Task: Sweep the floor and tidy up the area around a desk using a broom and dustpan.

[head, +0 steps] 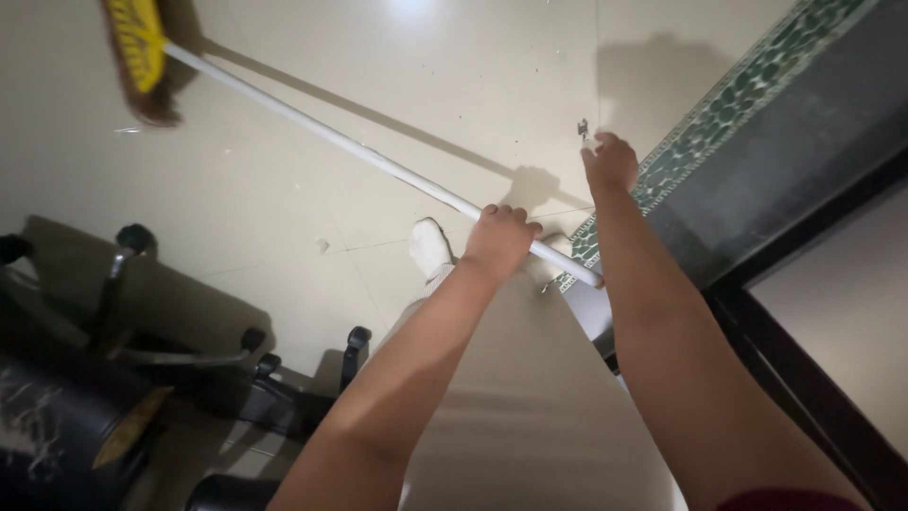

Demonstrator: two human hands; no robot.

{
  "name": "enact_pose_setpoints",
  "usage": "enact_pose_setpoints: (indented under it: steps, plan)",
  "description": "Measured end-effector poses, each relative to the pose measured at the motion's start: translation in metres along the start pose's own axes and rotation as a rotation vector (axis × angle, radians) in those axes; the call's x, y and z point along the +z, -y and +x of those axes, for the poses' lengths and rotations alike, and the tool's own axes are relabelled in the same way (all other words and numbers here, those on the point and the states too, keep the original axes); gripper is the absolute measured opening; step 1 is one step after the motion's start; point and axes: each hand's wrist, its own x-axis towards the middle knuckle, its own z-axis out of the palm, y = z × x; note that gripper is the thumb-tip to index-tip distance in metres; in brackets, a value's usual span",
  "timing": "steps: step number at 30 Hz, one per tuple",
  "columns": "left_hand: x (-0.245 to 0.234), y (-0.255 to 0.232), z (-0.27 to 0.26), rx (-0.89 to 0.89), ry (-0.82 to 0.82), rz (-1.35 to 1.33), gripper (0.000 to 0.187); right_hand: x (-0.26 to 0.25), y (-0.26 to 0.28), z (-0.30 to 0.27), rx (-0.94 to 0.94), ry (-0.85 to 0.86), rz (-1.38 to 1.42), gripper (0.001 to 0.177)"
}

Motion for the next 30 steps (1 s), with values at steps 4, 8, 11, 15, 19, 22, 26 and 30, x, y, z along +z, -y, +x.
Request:
enact_pose_setpoints:
  steps: [4,8,11,15,19,22,26,30]
  plan:
    - [0.045,0.019,0.029,0.021,-0.009,-0.068,0.023,0.031,0.009,0.016,0.139,-0.067,0.054,0.042]
    - [0.061,0.025,0.042,0.009,-0.041,-0.073,0.022,0.035,0.027,0.012,0.285,-0.22,0.223,0.041]
    - [0.058,0.025,0.046,0.0,-0.034,-0.056,0.019,0.043,0.015,0.018,0.247,-0.27,0.241,0.035]
    - [0.053,0.02,0.042,-0.008,-0.053,-0.038,0.019,0.037,0.005,0.024,0.221,-0.222,0.217,0.018]
    - [0.009,0.005,0.007,0.002,-0.063,-0.038,0.019,-0.024,0.027,-0.007,0.434,0.033,1.02,0.02]
    - [-0.035,-0.013,-0.033,-0.052,-0.108,0.083,0.019,-0.115,0.058,-0.063,0.332,0.252,1.419,0.025]
    - [-0.112,-0.036,-0.102,-0.117,-0.179,0.174,0.019,-0.263,0.103,-0.154,0.305,0.362,1.401,0.029]
    - [-0.188,-0.082,-0.156,-0.058,-0.2,0.237,0.024,-0.39,0.123,-0.241,0.246,0.37,1.404,0.029]
